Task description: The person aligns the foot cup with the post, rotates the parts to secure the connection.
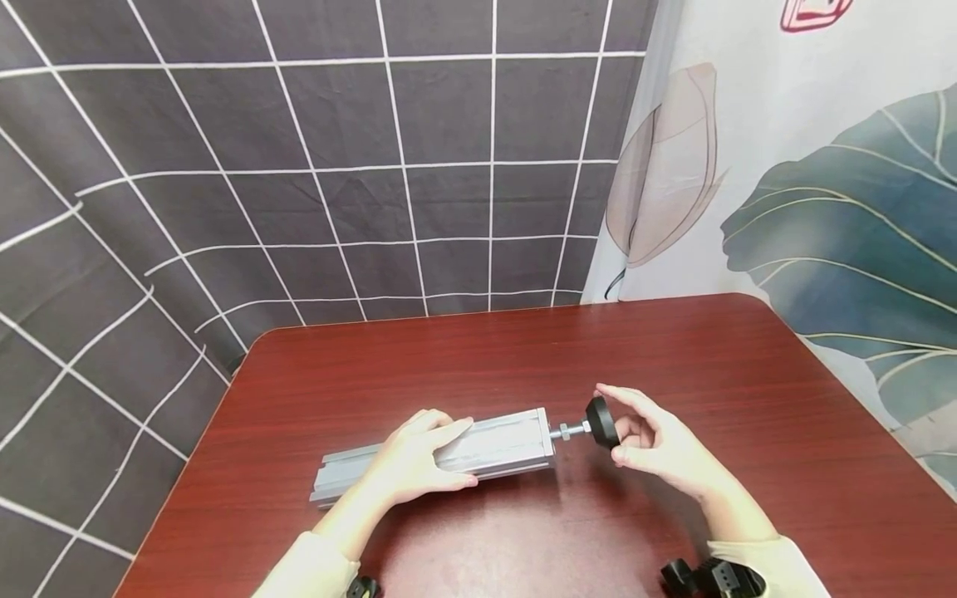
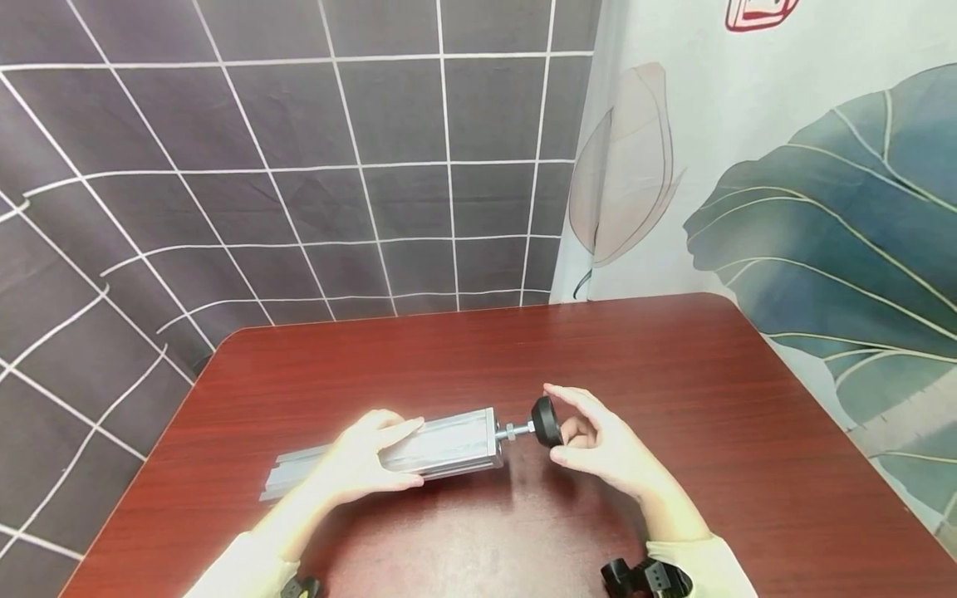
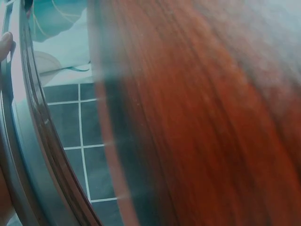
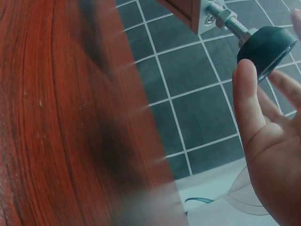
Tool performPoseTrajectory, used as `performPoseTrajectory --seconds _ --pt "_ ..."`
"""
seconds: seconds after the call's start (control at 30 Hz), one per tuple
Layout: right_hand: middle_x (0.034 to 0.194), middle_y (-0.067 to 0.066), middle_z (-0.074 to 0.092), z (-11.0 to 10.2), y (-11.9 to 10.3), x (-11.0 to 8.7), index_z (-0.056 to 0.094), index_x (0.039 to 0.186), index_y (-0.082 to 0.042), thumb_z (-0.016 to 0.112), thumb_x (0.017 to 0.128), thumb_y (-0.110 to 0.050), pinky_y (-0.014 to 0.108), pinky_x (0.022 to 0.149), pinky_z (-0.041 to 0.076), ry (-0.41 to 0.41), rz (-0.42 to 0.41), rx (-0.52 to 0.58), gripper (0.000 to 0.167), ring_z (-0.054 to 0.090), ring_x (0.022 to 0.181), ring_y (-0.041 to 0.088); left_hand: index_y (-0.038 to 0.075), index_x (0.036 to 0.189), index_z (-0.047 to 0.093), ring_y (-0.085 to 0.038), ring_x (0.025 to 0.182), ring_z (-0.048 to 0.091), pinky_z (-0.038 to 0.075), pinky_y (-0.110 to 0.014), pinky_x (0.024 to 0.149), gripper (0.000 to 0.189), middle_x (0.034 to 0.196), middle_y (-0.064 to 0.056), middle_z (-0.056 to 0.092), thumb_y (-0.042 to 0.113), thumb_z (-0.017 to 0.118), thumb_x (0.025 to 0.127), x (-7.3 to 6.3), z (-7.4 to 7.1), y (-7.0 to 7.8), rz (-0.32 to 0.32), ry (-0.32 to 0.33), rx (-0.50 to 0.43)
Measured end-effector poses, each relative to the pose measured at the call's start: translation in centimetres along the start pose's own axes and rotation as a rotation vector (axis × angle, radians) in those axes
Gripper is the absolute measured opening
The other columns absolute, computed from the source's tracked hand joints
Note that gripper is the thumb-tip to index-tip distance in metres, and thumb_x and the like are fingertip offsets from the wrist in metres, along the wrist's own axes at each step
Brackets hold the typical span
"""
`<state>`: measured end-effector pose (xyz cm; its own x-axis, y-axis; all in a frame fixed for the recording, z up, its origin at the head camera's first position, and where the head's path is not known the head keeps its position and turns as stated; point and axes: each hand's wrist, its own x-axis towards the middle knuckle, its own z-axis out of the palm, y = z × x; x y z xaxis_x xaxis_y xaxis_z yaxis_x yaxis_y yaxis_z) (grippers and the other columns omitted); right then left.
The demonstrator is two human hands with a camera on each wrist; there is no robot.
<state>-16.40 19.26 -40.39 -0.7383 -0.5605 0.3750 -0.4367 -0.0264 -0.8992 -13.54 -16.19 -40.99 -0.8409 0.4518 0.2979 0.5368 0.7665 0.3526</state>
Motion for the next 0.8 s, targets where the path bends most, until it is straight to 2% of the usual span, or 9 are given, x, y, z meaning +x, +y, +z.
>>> performPoseTrajectory --seconds 0.1,0.13,0.2,0.33,0.4,0.47,0.57,0.67,0.8 --pt "0.122 0.000 0.045 -0.09 0.00 -0.14 0.031 0.143 0.000 0.063 0.074 0.021 0.024 0.058 0.050 -0.019 -0.019 -0.017 0.079 0.058 0.071 0.014 0.020 0.124 0.063 -0.010 0.095 0.050 0.044 -0.031 0.082 0.069 0.100 0.008 0.054 0.056 0.076 0.067 0.03 0.02 -0.06 -0.011 0.002 -0.002" --pt "0.124 0.000 0.043 -0.14 -0.01 -0.19 0.031 0.143 0.000 0.063 0.074 0.021 0.024 0.057 0.050 -0.020 -0.020 -0.028 0.079 0.057 0.070 0.014 0.020 0.124 0.063 -0.010 0.095 0.050 0.044 -0.031 0.081 0.069 0.100 0.008 0.054 0.056 0.076 0.067 0.03 0.02 -0.07 -0.015 0.002 -0.005" --pt "0.114 0.001 0.049 -0.19 -0.02 -0.28 0.031 0.143 0.000 0.063 0.075 0.020 0.027 0.053 0.049 -0.025 -0.013 -0.034 0.078 0.057 0.065 0.016 0.020 0.124 0.063 -0.009 0.095 0.050 0.044 -0.031 0.081 0.069 0.100 0.009 0.054 0.056 0.076 0.067 0.02 -0.01 -0.05 -0.018 0.000 -0.005" --pt "0.077 0.001 0.055 -0.19 -0.11 -0.22 0.038 0.139 0.000 0.065 0.079 0.012 0.031 0.046 0.045 0.019 0.053 -0.076 0.067 0.053 0.052 0.017 0.020 0.124 0.063 -0.009 0.095 0.050 0.044 -0.031 0.081 0.069 0.099 0.009 0.053 0.056 0.076 0.067 0.03 0.03 0.05 -0.016 0.002 -0.001" --pt "0.077 0.001 0.057 -0.11 -0.12 -0.09 0.042 0.136 0.001 0.064 0.080 0.010 0.032 0.045 0.044 0.054 0.075 -0.098 0.061 0.052 0.050 0.017 0.020 0.124 0.063 -0.010 0.094 0.050 0.044 -0.031 0.081 0.069 0.099 0.008 0.054 0.055 0.077 0.067 0.07 0.06 0.12 -0.011 0.006 -0.001" --pt "0.086 0.000 0.058 0.00 -0.16 0.02 0.045 0.132 0.003 0.063 0.081 0.009 0.031 0.046 0.044 0.085 0.080 -0.104 0.054 0.052 0.052 0.017 0.019 0.124 0.063 -0.010 0.094 0.050 0.044 -0.031 0.081 0.069 0.099 0.008 0.054 0.054 0.077 0.066 0.14 0.10 0.24 -0.004 0.008 -0.003" --pt "0.102 0.000 0.057 0.14 -0.24 0.10 0.046 0.128 0.003 0.058 0.082 0.013 0.031 0.051 0.048 0.099 0.055 -0.047 0.048 0.056 0.059 0.020 0.019 0.124 0.063 -0.009 0.094 0.050 0.043 -0.030 0.081 0.069 0.099 0.008 0.053 0.054 0.077 0.066 0.31 0.19 0.31 0.009 0.012 0.002" --pt "0.093 -0.001 0.060 0.16 -0.33 0.10 0.047 0.130 -0.002 0.056 0.083 0.014 0.031 0.056 0.050 0.083 0.041 0.006 0.050 0.059 0.060 0.021 0.020 0.124 0.063 -0.009 0.094 0.050 0.043 -0.030 0.081 0.069 0.098 0.009 0.053 0.054 0.077 0.066 0.45 0.22 0.32 0.014 0.016 0.010" --pt "0.075 0.003 0.058 -0.11 -0.36 -0.02 0.040 0.138 -0.008 0.057 0.081 0.016 0.029 0.057 0.050 0.028 0.023 0.033 0.064 0.057 0.054 0.022 0.020 0.124 0.063 -0.009 0.094 0.050 0.043 -0.031 0.081 0.069 0.099 0.008 0.053 0.053 0.078 0.065 0.52 0.16 0.33 0.014 0.015 0.009"
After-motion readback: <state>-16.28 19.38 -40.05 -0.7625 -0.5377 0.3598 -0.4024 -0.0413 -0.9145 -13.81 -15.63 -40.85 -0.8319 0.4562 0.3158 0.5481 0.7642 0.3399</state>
